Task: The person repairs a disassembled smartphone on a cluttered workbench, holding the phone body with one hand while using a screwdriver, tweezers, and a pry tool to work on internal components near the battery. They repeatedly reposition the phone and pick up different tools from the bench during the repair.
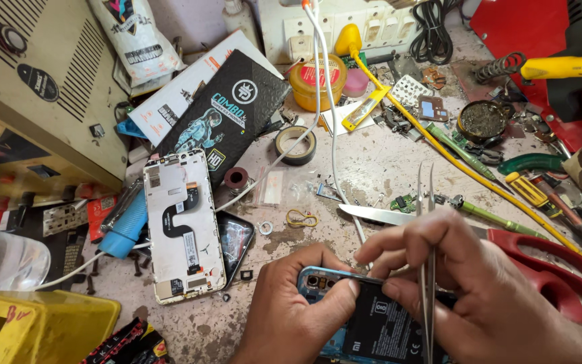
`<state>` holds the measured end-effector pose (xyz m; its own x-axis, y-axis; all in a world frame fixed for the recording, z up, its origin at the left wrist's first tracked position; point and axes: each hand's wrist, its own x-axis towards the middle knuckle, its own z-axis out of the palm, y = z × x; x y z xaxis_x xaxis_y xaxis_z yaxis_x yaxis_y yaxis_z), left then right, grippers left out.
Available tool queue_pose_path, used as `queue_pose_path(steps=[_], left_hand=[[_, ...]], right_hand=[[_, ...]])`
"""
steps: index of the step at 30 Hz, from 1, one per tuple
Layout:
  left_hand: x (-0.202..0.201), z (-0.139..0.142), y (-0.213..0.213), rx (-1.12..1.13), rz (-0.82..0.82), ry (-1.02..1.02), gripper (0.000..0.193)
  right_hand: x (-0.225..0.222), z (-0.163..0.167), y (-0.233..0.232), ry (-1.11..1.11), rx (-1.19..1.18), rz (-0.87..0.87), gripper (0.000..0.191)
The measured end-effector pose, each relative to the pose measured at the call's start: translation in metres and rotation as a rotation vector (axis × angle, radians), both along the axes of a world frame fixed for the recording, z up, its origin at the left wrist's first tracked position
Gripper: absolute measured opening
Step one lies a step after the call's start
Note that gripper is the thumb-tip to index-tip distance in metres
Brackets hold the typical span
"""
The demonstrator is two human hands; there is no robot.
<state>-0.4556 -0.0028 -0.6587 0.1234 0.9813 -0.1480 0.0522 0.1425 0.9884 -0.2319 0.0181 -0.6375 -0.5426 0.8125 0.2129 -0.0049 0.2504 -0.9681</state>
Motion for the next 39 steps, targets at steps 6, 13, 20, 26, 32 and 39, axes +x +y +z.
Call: queue_pose_path(steps=[6, 13, 20, 26, 32, 39], left_hand=[[0.0, -0.002, -0.001, 0.016, -0.023, 0.002, 0.012], [0.001, 0.002, -0.001, 0.06, -0.026, 0.031, 0.012], [0.001, 0.005, -0.002, 0.012, -0.028, 0.046, 0.011], [0.002, 0.001, -0.002, 0.104, -0.027, 0.014, 0.01], [-0.001, 0.005, -0.008, 0.244, -0.044, 0.08, 0.009], [-0.002, 0.015, -0.013, 0.464, -0.066, 0.054, 0.01]], right_hand=[[0.004, -0.002, -0.005, -0.196, 0.2, 0.003, 0.017], [0.003, -0.002, -0.006, -0.334, 0.225, -0.008, 0.017], [0.003, -0.001, -0.006, -0.262, 0.195, 0.011, 0.018], [0.002, 0.005, -0.003, -0.225, 0.24, 0.051, 0.018], [0.017, 0.018, -0.005, -0.069, -0.073, -0.017, 0.033], [0.032, 0.011, -0.012, -0.151, 0.125, -0.161, 0.043]])
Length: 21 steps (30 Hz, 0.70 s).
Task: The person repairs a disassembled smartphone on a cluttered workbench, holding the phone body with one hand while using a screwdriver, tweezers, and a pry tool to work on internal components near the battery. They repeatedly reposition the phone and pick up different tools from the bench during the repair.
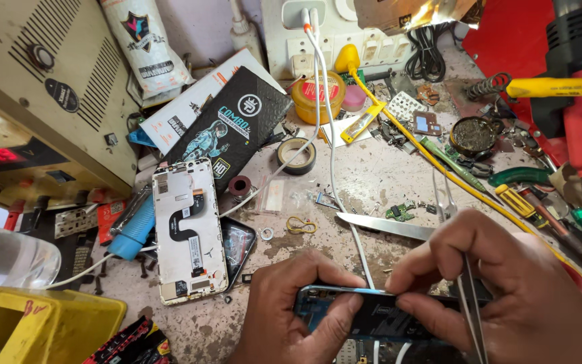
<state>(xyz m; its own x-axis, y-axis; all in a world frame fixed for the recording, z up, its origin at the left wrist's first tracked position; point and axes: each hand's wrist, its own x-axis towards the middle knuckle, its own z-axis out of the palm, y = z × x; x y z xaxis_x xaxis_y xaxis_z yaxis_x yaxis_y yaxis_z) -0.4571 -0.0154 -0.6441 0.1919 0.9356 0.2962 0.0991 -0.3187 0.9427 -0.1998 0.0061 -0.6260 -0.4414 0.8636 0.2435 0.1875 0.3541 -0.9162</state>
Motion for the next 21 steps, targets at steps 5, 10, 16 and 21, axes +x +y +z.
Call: queue_pose_path(steps=[5, 10, 16, 21], left_hand=[[0.001, 0.002, -0.001, 0.025, 0.0, -0.005, 0.011], [-0.003, 0.005, -0.003, 0.087, -0.007, 0.055, 0.011], [0.001, 0.009, -0.006, 0.07, 0.022, 0.063, 0.01], [-0.002, 0.015, -0.007, 0.078, 0.004, 0.063, 0.008]], right_hand=[[-0.004, 0.005, -0.002, -0.121, 0.301, -0.031, 0.043], [-0.01, 0.022, 0.002, -0.248, 0.567, 0.062, 0.036], [-0.018, 0.021, 0.0, -0.151, 0.524, 0.102, 0.039], [-0.013, 0.007, -0.001, -0.024, 0.3, 0.047, 0.042]])
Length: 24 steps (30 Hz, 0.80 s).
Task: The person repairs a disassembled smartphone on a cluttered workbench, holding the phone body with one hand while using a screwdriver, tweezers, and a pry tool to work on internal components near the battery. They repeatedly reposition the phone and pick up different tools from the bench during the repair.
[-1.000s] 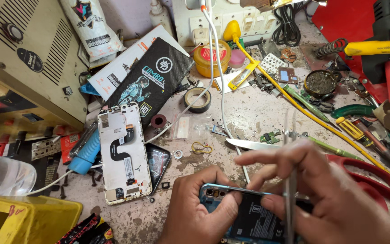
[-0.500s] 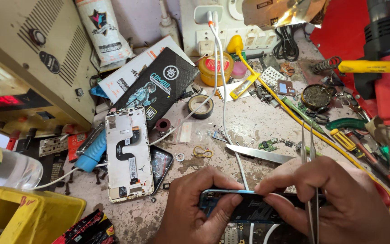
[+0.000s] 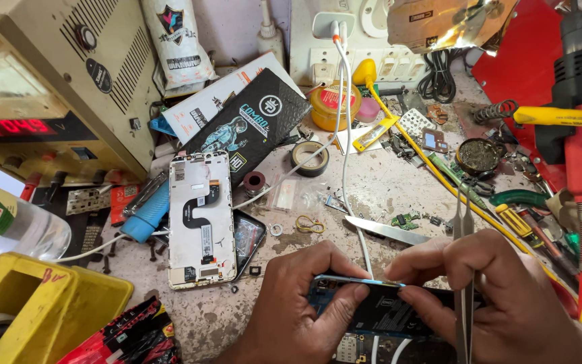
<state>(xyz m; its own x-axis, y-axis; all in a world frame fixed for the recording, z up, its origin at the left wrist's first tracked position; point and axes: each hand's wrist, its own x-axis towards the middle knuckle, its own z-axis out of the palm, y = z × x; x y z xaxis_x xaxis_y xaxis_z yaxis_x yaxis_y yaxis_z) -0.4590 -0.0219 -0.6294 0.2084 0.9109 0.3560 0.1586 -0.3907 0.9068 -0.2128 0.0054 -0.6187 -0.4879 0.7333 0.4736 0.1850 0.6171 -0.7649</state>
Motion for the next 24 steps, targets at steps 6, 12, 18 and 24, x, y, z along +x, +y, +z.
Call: queue_pose_path(steps=[6, 12, 18, 24], left_hand=[[0.001, 0.0, 0.001, -0.103, 0.028, -0.018, 0.01], [0.005, -0.006, 0.005, -0.206, 0.065, -0.096, 0.011], [0.0, -0.008, 0.009, -0.37, 0.147, -0.017, 0.017], [0.002, -0.007, 0.008, -0.456, 0.147, -0.005, 0.019]], right_hand=[[0.004, -0.008, 0.003, -0.048, 0.062, 0.009, 0.039], [0.007, -0.009, 0.01, -0.151, 0.012, 0.084, 0.029], [-0.001, -0.021, 0.021, 0.059, -0.377, 0.171, 0.028], [0.003, -0.023, 0.023, -0.031, -0.345, 0.179, 0.026]])
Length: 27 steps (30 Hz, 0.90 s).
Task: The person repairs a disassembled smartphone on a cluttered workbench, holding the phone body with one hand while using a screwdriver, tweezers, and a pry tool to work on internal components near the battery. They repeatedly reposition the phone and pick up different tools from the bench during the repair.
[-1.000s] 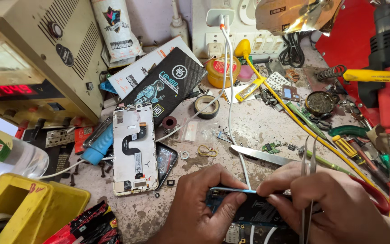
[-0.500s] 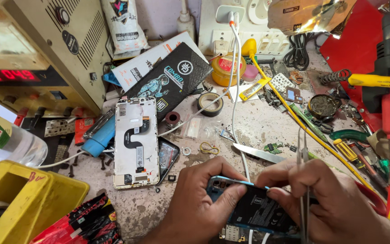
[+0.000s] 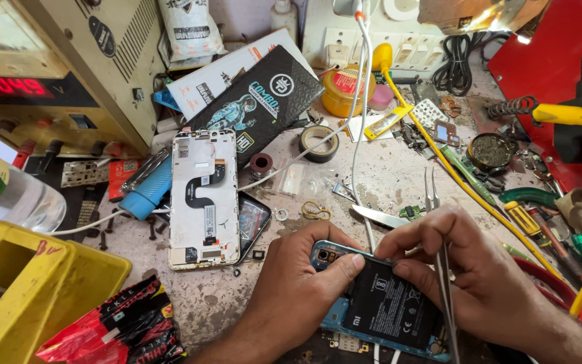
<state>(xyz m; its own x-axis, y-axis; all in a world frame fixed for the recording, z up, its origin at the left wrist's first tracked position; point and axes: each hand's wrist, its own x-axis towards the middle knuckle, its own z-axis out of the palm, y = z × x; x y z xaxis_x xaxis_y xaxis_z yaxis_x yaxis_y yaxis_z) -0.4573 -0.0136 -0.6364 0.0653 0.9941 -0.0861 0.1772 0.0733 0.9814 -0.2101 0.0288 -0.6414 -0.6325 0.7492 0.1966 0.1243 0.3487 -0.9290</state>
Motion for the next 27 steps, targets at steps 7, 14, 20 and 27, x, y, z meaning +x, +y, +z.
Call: queue_pose_path(steps=[7, 14, 20, 27], left_hand=[[0.001, -0.004, 0.001, 0.095, 0.006, 0.029, 0.02], [0.003, 0.0, 0.003, -0.135, -0.027, 0.03, 0.025], [0.002, 0.004, 0.001, -0.088, -0.077, 0.0, 0.024], [0.004, 0.013, 0.003, -0.259, -0.088, -0.026, 0.028]], right_hand=[[0.0, 0.011, -0.001, -0.021, -0.002, -0.107, 0.022], [0.012, 0.062, 0.01, -0.755, 0.259, -0.766, 0.026], [0.014, 0.074, 0.021, -1.335, 0.188, -0.795, 0.043], [0.017, 0.067, 0.03, -1.35, 0.198, -0.747, 0.05]])
